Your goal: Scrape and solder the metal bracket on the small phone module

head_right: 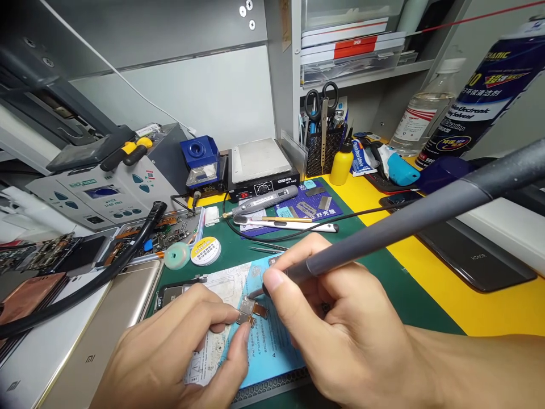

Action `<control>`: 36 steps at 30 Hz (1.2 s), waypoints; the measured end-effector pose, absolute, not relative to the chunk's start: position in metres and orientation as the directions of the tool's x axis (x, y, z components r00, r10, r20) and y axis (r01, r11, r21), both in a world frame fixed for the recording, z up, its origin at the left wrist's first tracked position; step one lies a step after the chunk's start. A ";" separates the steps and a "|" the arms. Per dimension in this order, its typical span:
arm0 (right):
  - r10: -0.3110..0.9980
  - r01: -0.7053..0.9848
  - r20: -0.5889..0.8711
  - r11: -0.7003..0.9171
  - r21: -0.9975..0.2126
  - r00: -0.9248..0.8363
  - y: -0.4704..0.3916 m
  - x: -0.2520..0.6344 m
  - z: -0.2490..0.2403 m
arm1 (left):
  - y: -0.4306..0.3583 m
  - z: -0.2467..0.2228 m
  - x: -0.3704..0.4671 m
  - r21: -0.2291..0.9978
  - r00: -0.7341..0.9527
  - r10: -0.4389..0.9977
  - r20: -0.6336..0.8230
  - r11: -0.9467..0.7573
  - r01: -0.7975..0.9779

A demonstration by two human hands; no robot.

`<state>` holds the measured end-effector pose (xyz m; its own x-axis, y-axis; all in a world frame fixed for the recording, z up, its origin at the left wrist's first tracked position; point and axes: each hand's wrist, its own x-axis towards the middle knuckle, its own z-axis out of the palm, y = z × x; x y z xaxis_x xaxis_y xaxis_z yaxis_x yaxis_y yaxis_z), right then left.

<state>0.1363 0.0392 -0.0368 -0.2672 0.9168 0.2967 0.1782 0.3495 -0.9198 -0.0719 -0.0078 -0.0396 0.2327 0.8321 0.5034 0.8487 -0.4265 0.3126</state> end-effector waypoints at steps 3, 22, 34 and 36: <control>0.912 0.182 0.302 0.359 -0.916 -0.279 0.040 0.135 -0.038 | -0.008 -0.040 -0.072 0.300 0.232 0.829 0.509 -0.424 0.854; 0.858 0.254 0.411 0.490 -0.834 -0.308 0.034 0.133 -0.035 | -0.007 -0.040 -0.069 0.297 0.227 0.823 0.521 -0.424 0.855; 0.826 0.233 0.464 0.543 -0.807 -0.320 0.036 0.130 -0.034 | -0.008 -0.040 -0.069 0.294 0.226 0.824 0.519 -0.420 0.859; 0.832 0.240 0.452 0.533 -0.811 -0.322 0.035 0.131 -0.033 | -0.007 -0.040 -0.069 0.294 0.226 0.823 0.521 -0.422 0.857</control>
